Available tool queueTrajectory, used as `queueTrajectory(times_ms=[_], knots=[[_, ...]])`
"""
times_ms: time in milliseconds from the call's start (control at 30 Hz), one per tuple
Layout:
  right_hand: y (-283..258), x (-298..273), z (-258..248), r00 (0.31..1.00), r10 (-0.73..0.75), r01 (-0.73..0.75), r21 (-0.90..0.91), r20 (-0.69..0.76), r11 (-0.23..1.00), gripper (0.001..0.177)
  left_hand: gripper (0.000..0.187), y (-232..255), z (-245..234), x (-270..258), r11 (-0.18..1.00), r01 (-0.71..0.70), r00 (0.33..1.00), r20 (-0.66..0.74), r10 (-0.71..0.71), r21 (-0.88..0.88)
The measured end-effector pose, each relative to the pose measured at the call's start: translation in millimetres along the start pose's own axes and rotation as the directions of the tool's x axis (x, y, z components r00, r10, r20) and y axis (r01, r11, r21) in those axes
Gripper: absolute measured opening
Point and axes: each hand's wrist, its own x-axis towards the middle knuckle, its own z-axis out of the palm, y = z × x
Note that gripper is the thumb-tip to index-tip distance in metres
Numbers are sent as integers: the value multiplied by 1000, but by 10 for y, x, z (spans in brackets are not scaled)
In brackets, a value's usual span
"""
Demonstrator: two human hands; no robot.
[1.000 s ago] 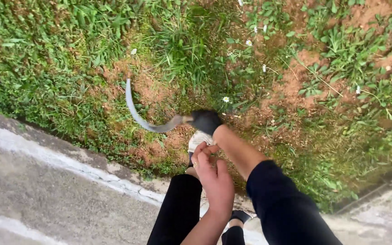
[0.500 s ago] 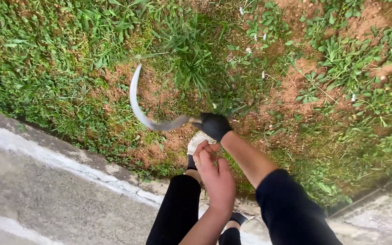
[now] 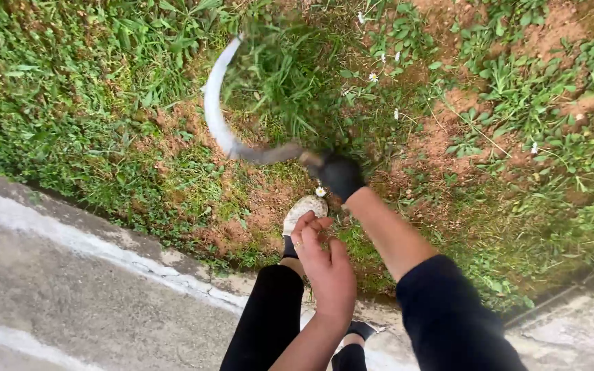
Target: Using a sickle to cut grass and weeds along a concrete edge and pulling some out by hand
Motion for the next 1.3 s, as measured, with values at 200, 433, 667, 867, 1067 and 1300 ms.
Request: queueTrajectory(times_ms=[200, 433, 667, 867, 1067, 1300], knots=[[-426, 3, -736, 879, 19, -44, 41, 477, 998, 52, 31, 59, 42, -29, 999, 29, 999, 32, -28, -19], [883, 409, -1427, 800, -448, 200, -527, -399, 826, 63, 30, 196, 5, 6, 993, 109, 990, 91, -104, -52], [1059, -603, -864, 803, 314, 164, 693, -507, 702, 28, 51, -14, 60, 954, 878, -339, 940, 90, 329, 337], [1666, -1448, -673, 974, 134, 147, 962, -181, 228, 11, 106, 136, 980, 2931, -63, -611, 688, 568, 452, 789], [1730, -1652, -536, 867, 242, 168, 711, -437, 683, 15, 141, 617, 986, 3044, -56, -367, 910, 346, -228, 928], [737, -696, -615, 977, -52, 181, 676, -207, 714, 33, 13, -1144, 1107, 3991, 622, 281, 880, 62, -470, 731]])
